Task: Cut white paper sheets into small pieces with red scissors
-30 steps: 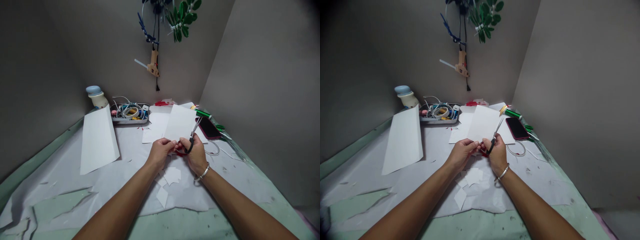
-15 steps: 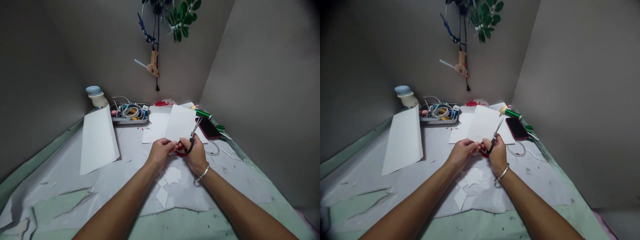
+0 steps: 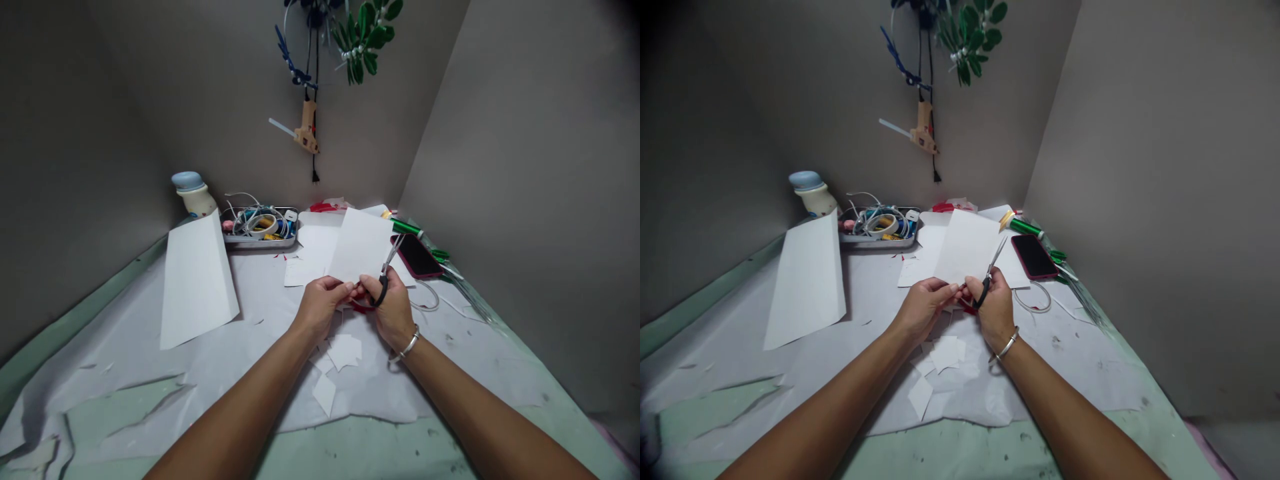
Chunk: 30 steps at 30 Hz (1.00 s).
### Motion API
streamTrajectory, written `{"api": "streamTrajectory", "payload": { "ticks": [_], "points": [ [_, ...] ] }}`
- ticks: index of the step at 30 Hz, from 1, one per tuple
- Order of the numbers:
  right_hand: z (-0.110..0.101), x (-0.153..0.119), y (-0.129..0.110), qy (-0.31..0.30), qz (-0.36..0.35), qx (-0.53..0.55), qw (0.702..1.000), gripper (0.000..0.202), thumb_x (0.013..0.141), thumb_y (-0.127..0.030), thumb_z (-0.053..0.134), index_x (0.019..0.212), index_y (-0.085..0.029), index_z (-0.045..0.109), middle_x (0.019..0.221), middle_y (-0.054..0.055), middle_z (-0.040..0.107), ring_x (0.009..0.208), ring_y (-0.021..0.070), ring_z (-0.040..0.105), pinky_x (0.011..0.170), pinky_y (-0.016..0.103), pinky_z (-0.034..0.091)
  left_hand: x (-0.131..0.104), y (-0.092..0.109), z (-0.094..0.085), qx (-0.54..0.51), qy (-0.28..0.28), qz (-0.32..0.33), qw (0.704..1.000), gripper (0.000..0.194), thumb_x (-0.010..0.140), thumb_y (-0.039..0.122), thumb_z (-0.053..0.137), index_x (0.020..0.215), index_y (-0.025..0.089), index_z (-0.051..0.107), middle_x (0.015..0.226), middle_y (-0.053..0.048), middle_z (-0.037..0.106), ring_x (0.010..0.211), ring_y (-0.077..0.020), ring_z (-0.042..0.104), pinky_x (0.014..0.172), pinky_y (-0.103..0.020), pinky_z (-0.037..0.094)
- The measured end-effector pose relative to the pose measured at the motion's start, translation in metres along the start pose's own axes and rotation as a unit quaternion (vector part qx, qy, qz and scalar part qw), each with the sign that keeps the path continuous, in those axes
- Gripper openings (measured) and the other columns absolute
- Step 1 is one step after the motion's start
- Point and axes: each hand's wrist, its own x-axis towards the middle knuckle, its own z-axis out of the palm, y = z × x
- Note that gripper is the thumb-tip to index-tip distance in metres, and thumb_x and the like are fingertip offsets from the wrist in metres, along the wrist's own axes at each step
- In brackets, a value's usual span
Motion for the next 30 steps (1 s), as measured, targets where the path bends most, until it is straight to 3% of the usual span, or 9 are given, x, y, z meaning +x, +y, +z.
{"api": "streamTrajectory", "payload": {
  "ticks": [13,30],
  "points": [
    [-0.0037,0.0024,0.0028,-0.017,0.013,0.036,0.999,0.016,0.079,-0.029,0.065,0.081,-0.019,0.053,0.065,-0.002,0.064,0.05,0.0081,0.056,0.041,0.016,0.038,-0.0017,0.0045,0.002,-0.02,0.032,-0.01,0.999,0.011,0.066,0.018,0.073,0.066,0.011,0.064,0.066,-0.006,0.066,0.062,-0.0113,0.058,0.067,-0.026,0.045],
    [0.0007,-0.0001,-0.0008,-0.001,0.022,0.025,0.999,0.018,0.076,-0.022,0.066,0.086,-0.019,0.052,0.057,-0.006,0.06,0.049,0.0076,0.057,0.044,0.015,0.042,-0.0008,0.0002,0.003,0.007,0.025,-0.017,1.0,0.008,0.068,0.016,0.069,0.066,0.01,0.064,0.07,-0.009,0.067,0.068,-0.015,0.062,0.071,-0.029,0.047]
  ]
}}
